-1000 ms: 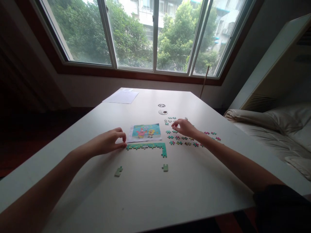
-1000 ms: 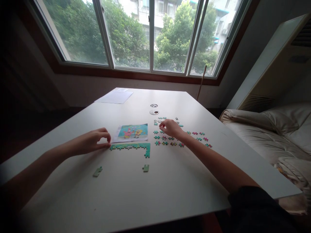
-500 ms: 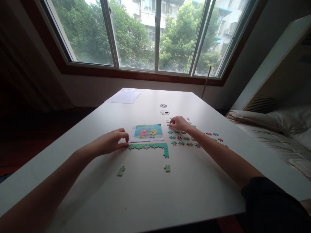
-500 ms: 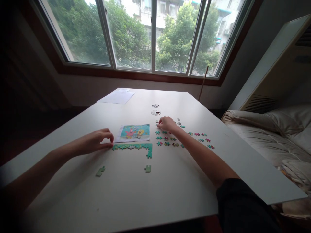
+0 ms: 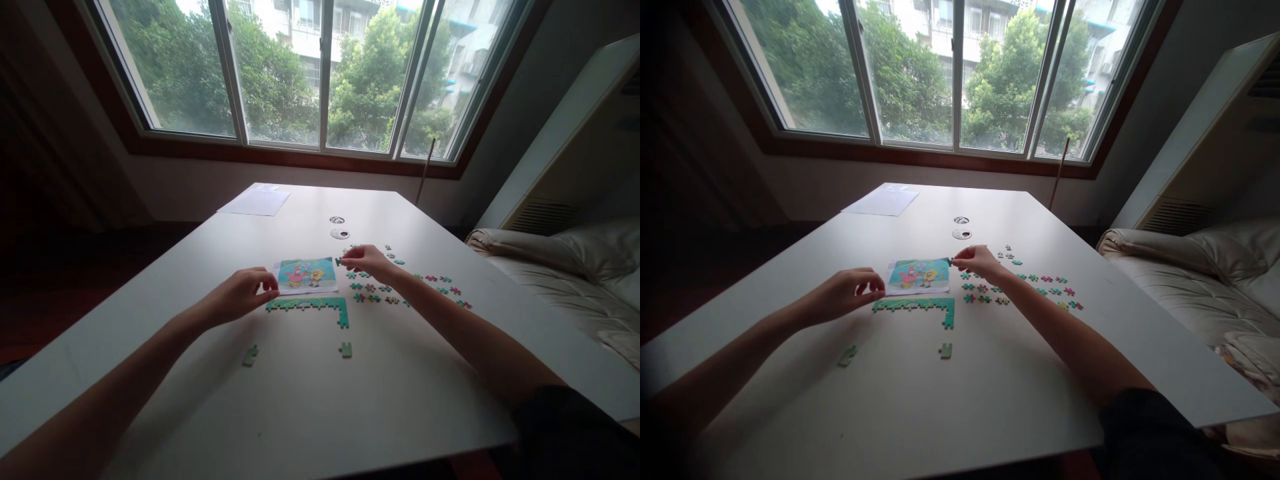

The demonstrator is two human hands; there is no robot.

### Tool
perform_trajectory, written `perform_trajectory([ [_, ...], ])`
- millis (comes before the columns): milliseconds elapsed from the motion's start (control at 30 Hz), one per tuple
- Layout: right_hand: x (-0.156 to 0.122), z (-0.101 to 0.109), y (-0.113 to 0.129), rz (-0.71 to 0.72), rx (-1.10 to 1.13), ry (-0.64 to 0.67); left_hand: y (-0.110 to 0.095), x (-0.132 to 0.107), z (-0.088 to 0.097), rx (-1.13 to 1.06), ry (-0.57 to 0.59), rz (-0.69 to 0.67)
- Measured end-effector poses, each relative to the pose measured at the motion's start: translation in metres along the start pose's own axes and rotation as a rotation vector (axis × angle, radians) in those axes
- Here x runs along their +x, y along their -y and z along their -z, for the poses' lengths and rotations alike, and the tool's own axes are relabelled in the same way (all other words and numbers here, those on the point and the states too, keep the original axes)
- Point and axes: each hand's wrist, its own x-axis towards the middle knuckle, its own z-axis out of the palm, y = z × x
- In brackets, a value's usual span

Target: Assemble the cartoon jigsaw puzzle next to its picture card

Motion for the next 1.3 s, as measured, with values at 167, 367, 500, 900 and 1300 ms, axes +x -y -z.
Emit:
perform_trajectory([
  [167,-0.041,-0.029,0.023,-0.06,0.546,0.21,-0.037,0.003,-0.023,-0.361,-0.044,0.05],
  [367,-0.069,-0.047,0.04,-0.149,0.867,0.256,-0.06,-0.001,-0.03,-0.635,-0.065,0.062],
  [500,-0.071,-0.053,0.042,-0.116,0.874,0.163,-0.064,-0.002,-0.028,-0.685,-0.074,0.084],
  [900,-0.071,-0.061,0.034,-0.022,0.765,0.111,-0.065,-0.001,-0.031,-0.681,-0.114,0.119],
  [1300,-0.076,-0.052,0.023,0.629,-0.121,-0.277,-0.066,-0.002,-0.029,-0.789,-0.124,0.231],
])
